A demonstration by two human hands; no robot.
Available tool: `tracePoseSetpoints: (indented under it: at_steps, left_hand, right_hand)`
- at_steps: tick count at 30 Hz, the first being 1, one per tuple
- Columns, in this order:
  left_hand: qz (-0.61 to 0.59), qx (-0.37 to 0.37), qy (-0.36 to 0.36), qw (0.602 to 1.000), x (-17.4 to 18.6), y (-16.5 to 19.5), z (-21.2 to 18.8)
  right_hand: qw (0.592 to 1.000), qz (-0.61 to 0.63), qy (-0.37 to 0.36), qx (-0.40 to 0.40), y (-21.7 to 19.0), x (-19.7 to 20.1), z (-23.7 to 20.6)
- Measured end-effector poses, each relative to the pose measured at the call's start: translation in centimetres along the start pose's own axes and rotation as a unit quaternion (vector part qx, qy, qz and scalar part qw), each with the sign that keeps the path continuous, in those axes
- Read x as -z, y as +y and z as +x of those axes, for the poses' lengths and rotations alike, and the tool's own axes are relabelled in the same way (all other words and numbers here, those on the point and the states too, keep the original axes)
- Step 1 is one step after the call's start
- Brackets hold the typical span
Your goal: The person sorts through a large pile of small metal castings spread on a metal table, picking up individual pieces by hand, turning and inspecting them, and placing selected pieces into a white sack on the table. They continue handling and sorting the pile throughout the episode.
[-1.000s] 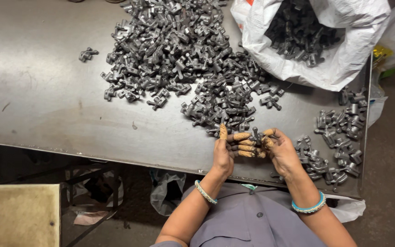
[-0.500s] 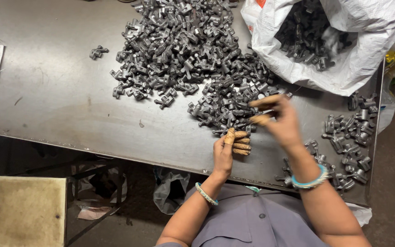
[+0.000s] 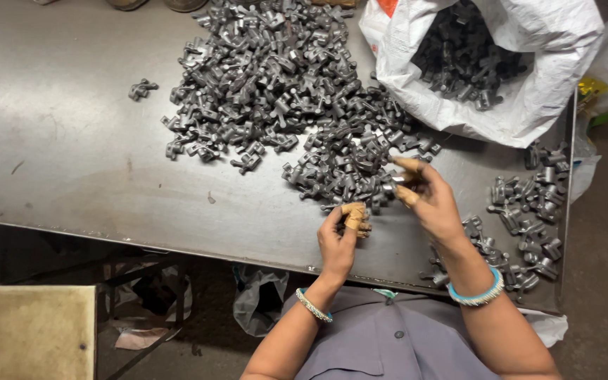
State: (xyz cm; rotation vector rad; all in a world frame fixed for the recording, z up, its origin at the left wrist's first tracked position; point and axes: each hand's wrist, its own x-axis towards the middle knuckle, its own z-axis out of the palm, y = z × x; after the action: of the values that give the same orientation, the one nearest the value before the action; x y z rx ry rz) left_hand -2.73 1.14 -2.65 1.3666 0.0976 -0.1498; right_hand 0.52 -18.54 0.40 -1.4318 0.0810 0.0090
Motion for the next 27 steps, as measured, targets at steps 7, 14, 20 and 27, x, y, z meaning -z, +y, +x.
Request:
tracePoseSetpoints:
  at_steps: [7, 14, 20, 27]
  left_hand:
    - [-0.202, 0.127, -0.073, 0.968, -1.8, -3.4, 0.8]
    - [-0.248, 0.207, -0.082, 0.943, -2.0, -4.5, 0.8]
    - [-0.275, 0.262, -0.118, 0.917, -1.5, -4.1, 0.8]
    - [-0.174, 0.187, -0.109, 0.961, -1.3, -4.4, 0.9]
  right_hand:
    - [0.955, 0.24, 0.033, -0.172, 3.6, 2.9, -5.0]
    - [0.932, 0.307, 0.047, -0.185, 5.8, 3.7, -6.6]
    - [0.937, 0.296, 0.045, -0.182, 6.7, 3.7, -6.8]
    - [0.969, -0.011, -0.002, -0.248, 4.8, 4.9, -4.7]
